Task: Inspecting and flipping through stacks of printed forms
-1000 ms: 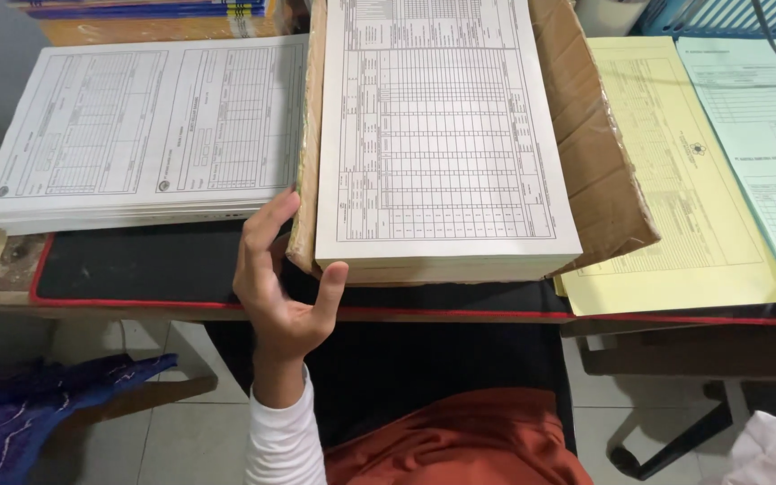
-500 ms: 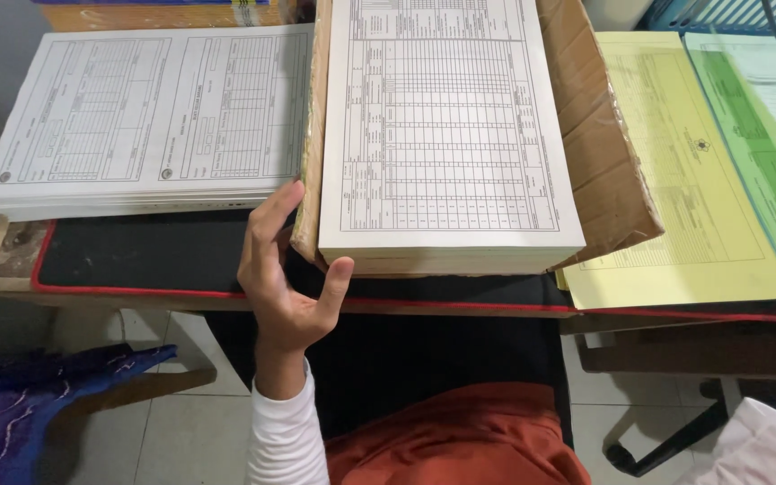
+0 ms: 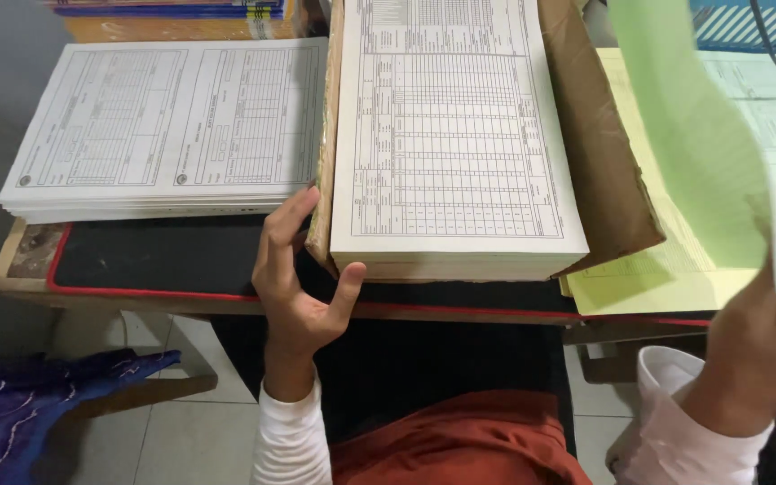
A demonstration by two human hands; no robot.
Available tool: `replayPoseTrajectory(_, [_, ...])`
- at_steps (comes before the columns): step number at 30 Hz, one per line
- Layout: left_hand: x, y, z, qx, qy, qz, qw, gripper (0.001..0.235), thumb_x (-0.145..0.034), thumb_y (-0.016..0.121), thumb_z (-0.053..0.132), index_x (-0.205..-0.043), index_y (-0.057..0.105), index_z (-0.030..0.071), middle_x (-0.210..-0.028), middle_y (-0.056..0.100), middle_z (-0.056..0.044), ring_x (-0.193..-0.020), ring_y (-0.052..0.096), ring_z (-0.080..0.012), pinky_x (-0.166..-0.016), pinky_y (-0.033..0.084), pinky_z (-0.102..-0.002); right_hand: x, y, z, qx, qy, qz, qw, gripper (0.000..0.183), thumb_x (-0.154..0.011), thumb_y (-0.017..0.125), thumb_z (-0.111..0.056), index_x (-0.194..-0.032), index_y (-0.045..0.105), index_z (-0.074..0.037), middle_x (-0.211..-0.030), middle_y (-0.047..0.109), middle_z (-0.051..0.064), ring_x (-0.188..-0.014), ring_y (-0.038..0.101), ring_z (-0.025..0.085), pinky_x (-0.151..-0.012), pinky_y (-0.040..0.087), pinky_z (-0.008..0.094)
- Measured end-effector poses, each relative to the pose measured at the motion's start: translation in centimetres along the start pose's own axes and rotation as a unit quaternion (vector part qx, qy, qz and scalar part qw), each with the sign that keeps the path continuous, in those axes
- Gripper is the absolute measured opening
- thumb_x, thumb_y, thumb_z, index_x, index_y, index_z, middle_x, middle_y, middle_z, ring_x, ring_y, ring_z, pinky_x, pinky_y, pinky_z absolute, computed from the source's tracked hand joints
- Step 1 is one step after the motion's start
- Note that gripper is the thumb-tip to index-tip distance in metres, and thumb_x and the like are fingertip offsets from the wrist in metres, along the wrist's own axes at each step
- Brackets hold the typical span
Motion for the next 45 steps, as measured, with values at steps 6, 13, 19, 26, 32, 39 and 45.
replayPoseTrajectory(6, [-0.2,-0.1,0.1,0.013,0.005,-0.002,1.0,0.061,-0.098,0.066,0.038,-0.144,0.048,0.002,-0.143,0.057,-0.02,-0.136,0.059,-0.037,-0.116,0.05,-0.044,-9.6,-1.2,-10.3,-0.35,-0.122,-0.155,0.916,0.024,-0.091,0.064,0.044,-0.1,0.06,0.023,-0.113,0.07,0.046,-0.117,0.072,0.062,-0.098,0.065,0.059])
replayPoseTrajectory(13, [-0.3,-0.2,0.1,0.017,0.03,-0.002,0.999,0.061,-0.1,0.064,0.041,-0.145,0.047,0.004,-0.145,0.058,-0.017,-0.136,0.06,-0.0362,-0.119,0.05,-0.046,-11.5,-0.4,-16.3,-0.294,-0.115,-0.191,0.93,0.019,-0.102,0.066,0.02,-0.087,0.063,0.009,-0.107,0.079,0.025,-0.098,0.079,0.037,-0.085,0.065,0.042])
replayPoseTrajectory(19, [-0.3,-0.4,0.2,0.031,0.021,-0.016,0.999,0.067,-0.1,0.057,0.051,-0.146,0.047,0.004,-0.145,0.057,-0.018,-0.137,0.059,-0.0366,-0.119,0.049,-0.047,-11.0,0.9,-18.7,-0.347,-0.104,-0.204,0.91,0.009,-0.099,0.06,0.019,-0.098,0.061,0.01,-0.111,0.076,0.026,-0.101,0.077,0.04,-0.087,0.064,0.044])
replayPoseTrajectory(26, [-0.3,-0.2,-0.1,0.027,0.026,-0.02,0.999,0.078,-0.094,0.063,0.056,-0.148,0.045,0.003,-0.148,0.056,-0.017,-0.139,0.058,-0.0379,-0.12,0.047,-0.048,-10.3,2.9,-19.5,-0.435,-0.072,-0.288,0.85,0.019,-0.102,0.056,0.003,-0.122,0.058,0.002,-0.137,0.063,0.024,-0.122,0.067,0.038,-0.105,0.055,0.043])
replayPoseTrajectory(32, [0.0,-0.2,-0.3,0.021,0.018,-0.019,0.999,0.082,-0.093,0.061,0.062,-0.148,0.045,0.004,-0.148,0.055,-0.018,-0.14,0.058,-0.0369,-0.12,0.049,-0.047,-8.6,1.6,-14.5,-0.42,-0.032,-0.273,0.865,0.055,-0.089,0.081,-0.022,-0.134,0.057,-0.004,-0.158,0.047,0.028,-0.153,0.048,0.045,-0.132,0.039,0.06])
replayPoseTrajectory(39, [0.2,-0.1,-0.4,0.011,0.011,-0.016,1.0,0.067,-0.1,0.062,0.049,-0.147,0.047,0.004,-0.146,0.057,-0.016,-0.138,0.06,-0.0361,-0.12,0.05,-0.047,-5.8,2.4,-7.8,-0.202,-0.018,-0.259,0.944,0.07,-0.082,0.092,-0.032,-0.139,0.067,0.001,-0.166,0.045,0.038,-0.151,0.051,0.054,-0.119,0.045,0.06])
replayPoseTrajectory(45, [0.1,-0.1,-0.6,-0.001,0.003,0.0,1.0,0.053,-0.098,0.072,0.022,-0.143,0.05,0.004,-0.142,0.06,-0.018,-0.132,0.063,-0.0346,-0.116,0.052,-0.042,-5.7,3.1,-7.3,-0.312,-0.011,-0.267,0.912,0.081,-0.078,0.086,-0.025,-0.143,0.052,0.01,-0.155,0.052,0.04,-0.146,0.054,0.049,-0.12,0.048,0.051])
Point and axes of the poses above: each hand's wrist, its own x-axis away from the middle knuckle, its own y-axis out of the palm, z = x × y, the point moved 5 cm from there along -x, towards the middle knuckle
